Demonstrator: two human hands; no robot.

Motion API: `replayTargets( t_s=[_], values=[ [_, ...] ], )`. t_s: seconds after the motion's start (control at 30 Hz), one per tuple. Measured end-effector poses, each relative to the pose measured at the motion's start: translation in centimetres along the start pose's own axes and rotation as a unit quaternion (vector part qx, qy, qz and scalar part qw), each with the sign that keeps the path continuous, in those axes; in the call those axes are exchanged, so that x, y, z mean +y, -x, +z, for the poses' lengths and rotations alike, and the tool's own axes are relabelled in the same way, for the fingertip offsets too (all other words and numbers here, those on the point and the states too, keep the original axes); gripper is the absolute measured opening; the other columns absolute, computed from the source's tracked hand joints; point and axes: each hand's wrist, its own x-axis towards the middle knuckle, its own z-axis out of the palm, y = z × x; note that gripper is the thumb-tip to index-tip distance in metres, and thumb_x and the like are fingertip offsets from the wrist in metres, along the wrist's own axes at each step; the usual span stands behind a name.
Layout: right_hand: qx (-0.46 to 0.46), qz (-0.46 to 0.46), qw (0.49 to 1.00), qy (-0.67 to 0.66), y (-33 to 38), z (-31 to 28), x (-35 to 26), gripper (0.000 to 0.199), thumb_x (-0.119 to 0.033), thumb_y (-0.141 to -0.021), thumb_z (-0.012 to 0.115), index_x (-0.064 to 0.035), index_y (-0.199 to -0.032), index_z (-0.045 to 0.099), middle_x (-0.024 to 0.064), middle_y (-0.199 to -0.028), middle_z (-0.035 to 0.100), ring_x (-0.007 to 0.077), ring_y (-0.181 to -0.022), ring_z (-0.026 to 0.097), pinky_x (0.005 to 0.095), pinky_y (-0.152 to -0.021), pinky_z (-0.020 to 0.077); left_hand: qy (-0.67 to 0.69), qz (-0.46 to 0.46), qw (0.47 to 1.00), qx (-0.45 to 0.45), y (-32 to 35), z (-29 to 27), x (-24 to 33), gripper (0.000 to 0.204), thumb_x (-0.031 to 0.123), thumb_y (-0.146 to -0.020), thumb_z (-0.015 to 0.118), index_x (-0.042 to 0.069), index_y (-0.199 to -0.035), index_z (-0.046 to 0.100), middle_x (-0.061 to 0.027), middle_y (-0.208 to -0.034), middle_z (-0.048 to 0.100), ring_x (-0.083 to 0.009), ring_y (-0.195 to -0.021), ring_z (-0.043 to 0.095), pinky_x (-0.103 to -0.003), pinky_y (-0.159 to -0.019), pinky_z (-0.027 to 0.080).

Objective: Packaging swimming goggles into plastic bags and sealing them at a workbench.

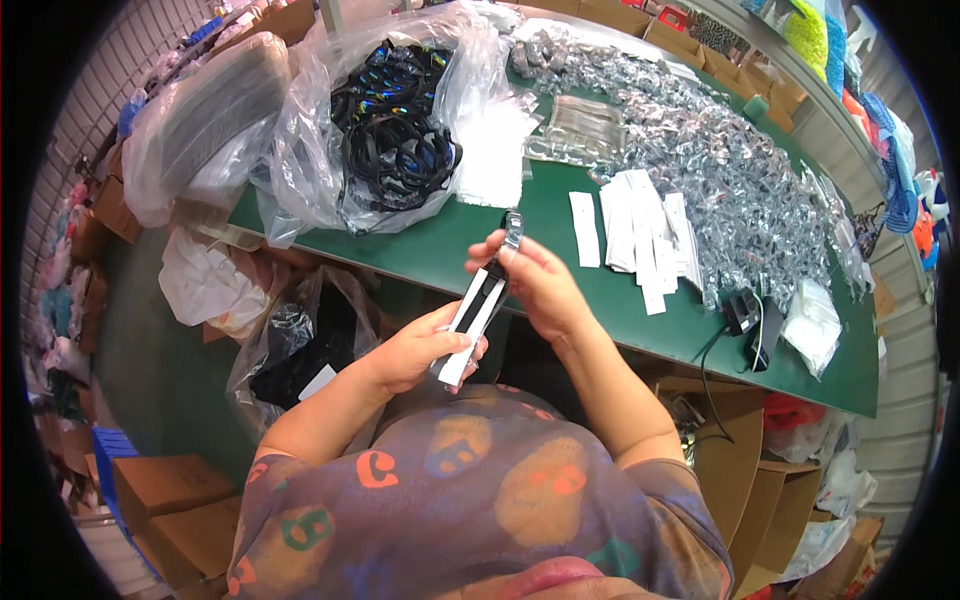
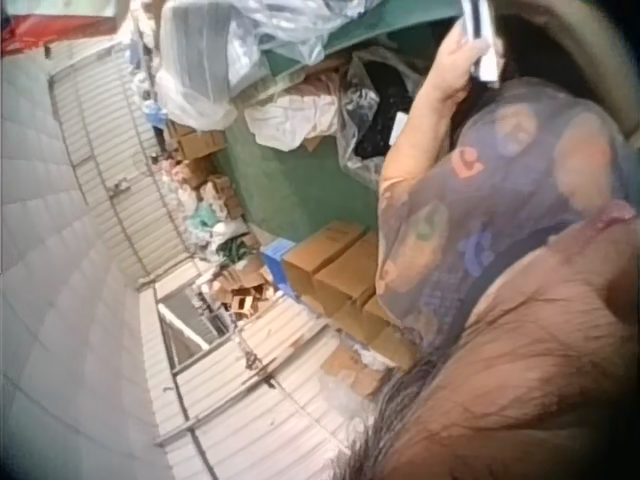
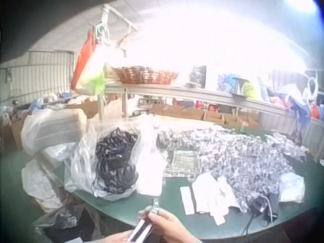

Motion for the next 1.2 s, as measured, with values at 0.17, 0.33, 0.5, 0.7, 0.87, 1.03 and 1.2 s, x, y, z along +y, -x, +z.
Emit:
replayTargets(
  t_s=[0.17,0.33,0.5,0.7,0.87,1.03,1.2],
  values=[
    [-0.035,-0.361,0.680,0.638,1.1,0.7,-0.1,0.028,-0.004,-0.088,0.066,-0.0101,-0.116,0.069,0.0102,-0.122,0.070,0.0261,-0.116,0.067,0.0469,-0.107,0.0441,0.121,-0.056,0.991,-0.003,0.3,-1.5,-1.2,0.038,0.018,-0.096,0.063,0.006,-0.129,0.048,-0.0132,-0.099,0.062,-0.0205,-0.075,0.064,-0.034,-0.054,0.057],
    [-0.164,-0.390,0.479,0.769,2.2,1.3,-1.7,0.033,-0.019,-0.090,0.061,-0.0185,-0.122,0.068,0.0042,-0.138,0.063,0.0233,-0.133,0.056,0.0538,-0.116,0.0316,0.251,-0.086,0.962,-0.069,0.4,-3.5,-2.3,0.035,0.034,-0.103,0.055,0.005,-0.121,0.058,-0.0121,-0.104,0.066,-0.0209,-0.080,0.067,-0.035,-0.056,0.059],
    [-0.183,-0.372,0.442,0.795,1.9,1.0,-2.1,0.034,-0.022,-0.093,0.058,-0.0189,-0.126,0.065,0.0054,-0.136,0.062,0.0253,-0.130,0.056,0.0527,-0.116,0.0321,0.279,-0.103,0.954,-0.027,0.2,-1.8,-0.4,0.051,0.054,-0.102,0.049,0.008,-0.122,0.059,-0.0153,-0.105,0.063,-0.0247,-0.080,0.064,-0.036,-0.049,0.054],
    [-0.258,-0.263,0.556,0.745,1.1,0.1,-3.4,0.044,-0.017,-0.087,0.070,-0.0095,-0.130,0.063,0.0098,-0.144,0.058,0.0275,-0.141,0.049,0.0547,-0.117,0.0347,0.169,-0.117,0.978,-0.039,-0.1,-2.1,-0.5,0.043,0.024,-0.097,0.058,0.007,-0.135,0.045,-0.0129,-0.105,0.061,-0.0187,-0.076,0.064,-0.032,-0.050,0.058],
    [-0.315,-0.233,0.577,0.717,2.1,2.3,-5.6,0.065,-0.021,-0.077,0.077,-0.0050,-0.138,0.057,0.0151,-0.152,0.050,0.0322,-0.152,0.034,0.0596,-0.124,0.0229,0.197,-0.163,0.966,-0.022,-0.4,-2.1,-1.3,0.036,0.028,-0.100,0.048,-0.003,-0.114,0.059,-0.0156,-0.093,0.065,-0.0217,-0.063,0.067,-0.035,-0.046,0.056],
    [-0.201,-0.304,0.550,0.752,2.3,1.4,-0.1,0.039,-0.022,-0.079,0.075,-0.0071,-0.112,0.063,0.0067,-0.092,0.062,0.0269,-0.095,0.064,0.0504,-0.107,0.0422,0.247,-0.212,0.944,-0.061,-1.1,-2.6,-1.5,0.055,0.037,-0.102,0.035,-0.009,-0.106,0.063,-0.0279,-0.095,0.071,-0.0345,-0.064,0.072,-0.042,-0.053,0.061],
    [-0.242,-0.137,0.733,0.621,2.5,0.3,-1.8,0.032,-0.021,-0.084,0.076,-0.0027,-0.105,0.061,0.0180,-0.100,0.065,0.0389,-0.098,0.063,0.0445,-0.084,0.0517,-0.022,-0.060,0.995,-0.077,-0.5,-4.4,-0.2,0.089,0.078,-0.098,0.033,0.002,-0.141,0.052,-0.0262,-0.114,0.069,-0.0353,-0.099,0.073,-0.044,-0.088,0.060]
  ],
)
